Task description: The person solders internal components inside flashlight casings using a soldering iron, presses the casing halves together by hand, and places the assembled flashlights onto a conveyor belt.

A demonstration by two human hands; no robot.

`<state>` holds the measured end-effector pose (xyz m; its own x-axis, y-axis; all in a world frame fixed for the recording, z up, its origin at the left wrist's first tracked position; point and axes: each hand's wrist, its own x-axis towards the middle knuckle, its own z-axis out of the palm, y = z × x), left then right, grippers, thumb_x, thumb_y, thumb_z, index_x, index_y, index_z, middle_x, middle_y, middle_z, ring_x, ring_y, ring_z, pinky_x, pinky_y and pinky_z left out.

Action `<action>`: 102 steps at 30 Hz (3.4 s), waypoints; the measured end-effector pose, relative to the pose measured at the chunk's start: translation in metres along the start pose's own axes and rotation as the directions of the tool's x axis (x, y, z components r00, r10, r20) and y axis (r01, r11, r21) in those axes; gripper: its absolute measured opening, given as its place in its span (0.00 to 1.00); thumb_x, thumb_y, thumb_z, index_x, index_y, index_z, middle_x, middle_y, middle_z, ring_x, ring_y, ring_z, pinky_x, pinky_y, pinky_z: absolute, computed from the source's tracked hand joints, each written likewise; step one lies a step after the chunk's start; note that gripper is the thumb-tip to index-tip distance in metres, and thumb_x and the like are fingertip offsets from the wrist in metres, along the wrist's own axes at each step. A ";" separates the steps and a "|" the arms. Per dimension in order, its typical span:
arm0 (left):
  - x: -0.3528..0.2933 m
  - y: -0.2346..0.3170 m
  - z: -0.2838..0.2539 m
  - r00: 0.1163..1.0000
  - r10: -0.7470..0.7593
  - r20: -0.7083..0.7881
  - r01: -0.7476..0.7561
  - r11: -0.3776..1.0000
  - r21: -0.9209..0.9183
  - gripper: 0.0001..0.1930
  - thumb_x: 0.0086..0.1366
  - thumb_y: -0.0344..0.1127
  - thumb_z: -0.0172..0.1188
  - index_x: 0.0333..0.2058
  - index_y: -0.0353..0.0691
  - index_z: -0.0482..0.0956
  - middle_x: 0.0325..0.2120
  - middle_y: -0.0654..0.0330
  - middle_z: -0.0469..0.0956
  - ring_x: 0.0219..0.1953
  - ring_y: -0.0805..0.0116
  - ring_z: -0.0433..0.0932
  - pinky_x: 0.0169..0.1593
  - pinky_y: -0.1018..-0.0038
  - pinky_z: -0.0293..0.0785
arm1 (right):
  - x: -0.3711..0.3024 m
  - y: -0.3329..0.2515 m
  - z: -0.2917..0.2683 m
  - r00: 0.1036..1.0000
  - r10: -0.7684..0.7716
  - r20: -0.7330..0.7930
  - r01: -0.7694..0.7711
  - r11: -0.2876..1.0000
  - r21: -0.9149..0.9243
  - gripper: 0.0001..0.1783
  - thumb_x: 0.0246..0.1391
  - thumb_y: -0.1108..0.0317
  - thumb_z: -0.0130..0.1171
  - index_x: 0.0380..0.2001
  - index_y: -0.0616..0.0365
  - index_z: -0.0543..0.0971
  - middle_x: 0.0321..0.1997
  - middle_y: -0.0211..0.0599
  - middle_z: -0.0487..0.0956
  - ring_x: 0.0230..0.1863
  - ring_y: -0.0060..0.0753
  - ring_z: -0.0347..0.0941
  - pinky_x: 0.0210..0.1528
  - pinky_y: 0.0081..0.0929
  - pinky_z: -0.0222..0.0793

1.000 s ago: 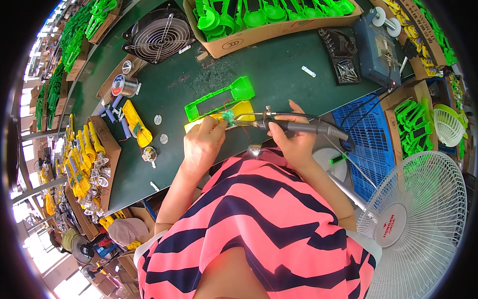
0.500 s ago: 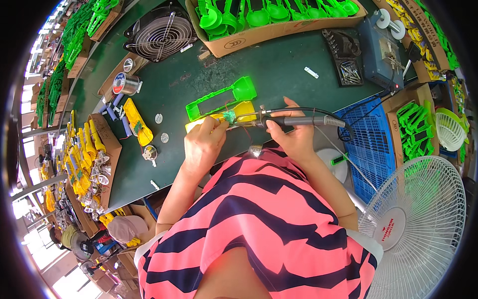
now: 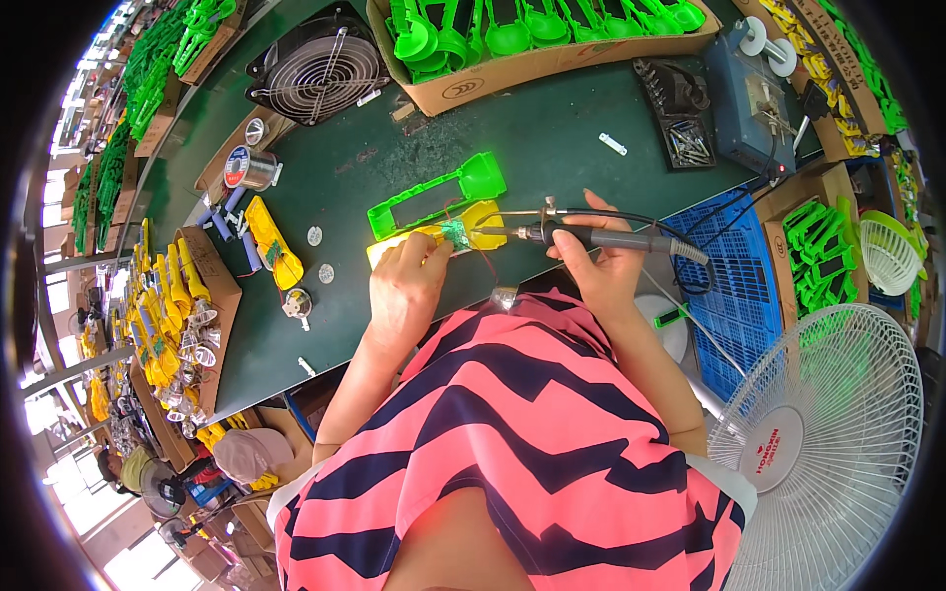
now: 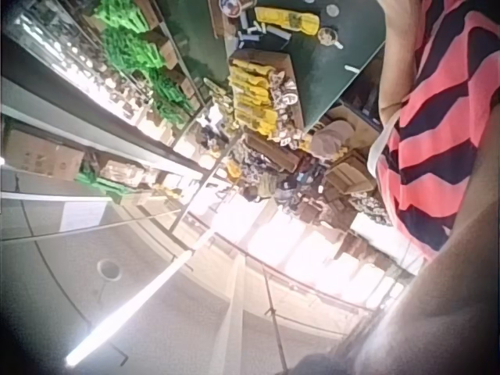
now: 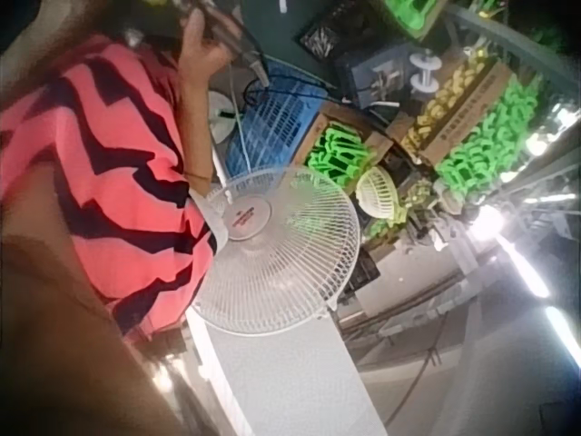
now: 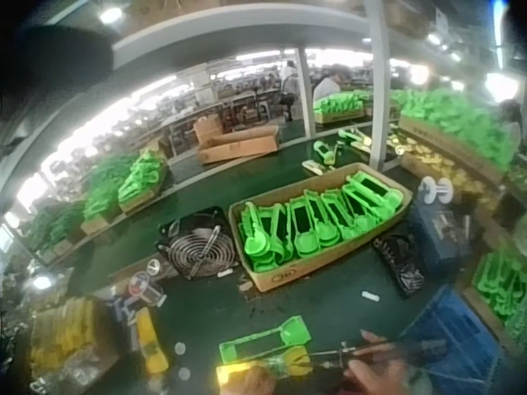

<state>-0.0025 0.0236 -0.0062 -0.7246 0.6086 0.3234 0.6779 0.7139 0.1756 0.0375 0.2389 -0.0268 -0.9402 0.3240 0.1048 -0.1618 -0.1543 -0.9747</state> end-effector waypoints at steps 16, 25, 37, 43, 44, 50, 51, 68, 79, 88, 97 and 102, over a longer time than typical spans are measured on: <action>0.010 -0.073 -0.002 0.918 -0.396 -0.024 0.392 0.914 -0.102 0.11 0.46 0.26 0.53 0.31 0.39 0.78 0.27 0.50 0.71 0.28 0.51 0.73 0.33 0.65 0.70 | 0.019 -0.006 -0.041 0.938 -0.344 -0.037 0.333 0.928 -0.169 0.17 0.48 0.79 0.54 0.43 0.70 0.68 0.32 0.36 0.70 0.22 0.23 0.72 0.25 0.16 0.70; -0.038 -0.046 0.016 0.974 -0.175 -0.141 0.133 0.954 -0.267 0.25 0.40 0.24 0.67 0.32 0.38 0.58 0.41 0.45 0.67 0.41 0.49 0.68 0.45 0.60 0.63 | 0.064 -0.032 -0.034 0.887 -0.457 -0.071 0.427 0.868 -0.252 0.13 0.51 0.76 0.52 0.40 0.67 0.67 0.23 0.39 0.75 0.21 0.23 0.72 0.23 0.15 0.68; 0.192 -0.241 -0.094 0.894 -0.222 -0.389 0.212 0.975 -0.068 0.20 0.50 0.32 0.62 0.36 0.35 0.61 0.32 0.47 0.67 0.36 0.46 0.67 0.39 0.59 0.64 | 0.241 -0.051 -0.087 0.884 -0.444 0.144 0.361 0.454 -0.814 0.21 0.46 0.75 0.56 0.46 0.55 0.67 0.46 0.41 0.73 0.47 0.38 0.70 0.47 0.26 0.63; 0.222 -0.394 0.010 0.641 -0.702 -0.309 0.734 0.679 -0.022 0.25 0.48 0.39 0.65 0.38 0.37 0.61 0.37 0.47 0.70 0.42 0.47 0.68 0.43 0.59 0.68 | 0.294 -0.040 -0.080 0.919 -0.278 0.281 0.274 -0.062 -0.960 0.40 0.31 0.73 0.66 0.52 0.54 0.59 0.47 0.40 0.72 0.48 0.46 0.68 0.52 0.39 0.57; 0.220 -0.406 0.026 0.564 -0.797 -0.216 0.810 0.584 -0.041 0.26 0.47 0.41 0.66 0.39 0.37 0.61 0.38 0.47 0.70 0.43 0.48 0.69 0.44 0.59 0.69 | 0.295 -0.039 -0.075 0.941 -0.227 0.252 0.230 -0.118 -0.966 0.41 0.31 0.73 0.66 0.52 0.54 0.58 0.48 0.40 0.72 0.49 0.45 0.68 0.53 0.41 0.55; 0.195 -0.427 0.007 0.669 -0.729 0.144 0.701 0.683 0.202 0.44 0.37 0.69 0.60 0.43 0.35 0.66 0.41 0.46 0.70 0.45 0.47 0.70 0.46 0.60 0.68 | 0.302 -0.030 -0.081 0.964 -0.089 0.250 0.240 -0.108 -0.965 0.41 0.37 0.71 0.64 0.55 0.48 0.55 0.49 0.42 0.71 0.51 0.45 0.66 0.59 0.45 0.48; 0.196 -0.413 -0.014 0.652 -0.720 0.238 0.684 0.694 0.223 0.40 0.41 0.67 0.59 0.41 0.34 0.71 0.45 0.45 0.68 0.47 0.47 0.69 0.47 0.61 0.68 | 0.305 -0.026 -0.083 0.966 -0.090 0.241 0.233 -0.099 -0.968 0.41 0.37 0.72 0.63 0.55 0.48 0.55 0.49 0.43 0.71 0.51 0.46 0.66 0.59 0.45 0.47; -0.045 -0.199 -0.086 0.845 0.045 0.533 -0.333 0.824 0.458 0.18 0.49 0.32 0.54 0.42 0.39 0.67 0.45 0.58 0.68 0.53 0.62 0.63 0.58 0.64 0.57 | 0.176 -0.087 -0.085 0.910 -0.334 0.244 0.317 0.185 -0.930 0.23 0.49 0.71 0.54 0.51 0.51 0.70 0.54 0.31 0.66 0.55 0.30 0.57 0.55 0.24 0.52; 0.013 -0.040 -0.037 0.873 -0.016 0.488 -0.015 0.998 0.059 0.28 0.37 0.39 0.67 0.39 0.38 0.69 0.32 0.58 0.72 0.37 0.60 0.71 0.46 0.69 0.64 | 0.038 0.045 -0.029 0.938 -0.325 0.122 0.327 0.705 -0.629 0.18 0.44 0.82 0.54 0.43 0.61 0.72 0.41 0.37 0.76 0.40 0.32 0.72 0.44 0.23 0.64; 0.022 -0.020 -0.018 0.997 0.043 0.068 -0.021 0.955 -0.296 0.11 0.45 0.32 0.61 0.29 0.39 0.75 0.30 0.59 0.67 0.35 0.62 0.66 0.37 0.69 0.63 | 0.033 0.049 -0.018 0.940 -0.242 0.239 0.340 0.641 -0.688 0.18 0.44 0.82 0.50 0.42 0.61 0.69 0.42 0.44 0.75 0.45 0.41 0.71 0.46 0.27 0.65; 0.020 -0.028 -0.020 0.950 0.154 0.271 -0.012 0.887 -0.461 0.04 0.48 0.28 0.59 0.24 0.39 0.72 0.35 0.58 0.67 0.39 0.60 0.66 0.43 0.70 0.62 | 0.040 0.045 -0.006 0.864 -0.334 0.377 0.504 0.609 -0.612 0.23 0.45 0.85 0.50 0.46 0.60 0.61 0.42 0.46 0.75 0.45 0.39 0.73 0.46 0.25 0.67; -0.003 -0.049 -0.009 0.977 -0.039 0.212 0.214 0.262 -0.941 0.01 0.57 0.24 0.51 0.28 0.36 0.69 0.44 0.54 0.67 0.45 0.67 0.67 0.48 0.70 0.63 | 0.035 0.045 0.004 0.901 -0.268 0.342 0.398 0.824 -0.403 0.22 0.46 0.86 0.50 0.45 0.61 0.60 0.42 0.47 0.76 0.43 0.35 0.75 0.43 0.24 0.69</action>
<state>-0.0327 -0.0165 -0.0076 -0.7602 0.6399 0.1122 0.1387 -0.0089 0.9903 -0.0038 0.2394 -0.0665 -0.9061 0.0137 0.4228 -0.3867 0.3785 -0.8410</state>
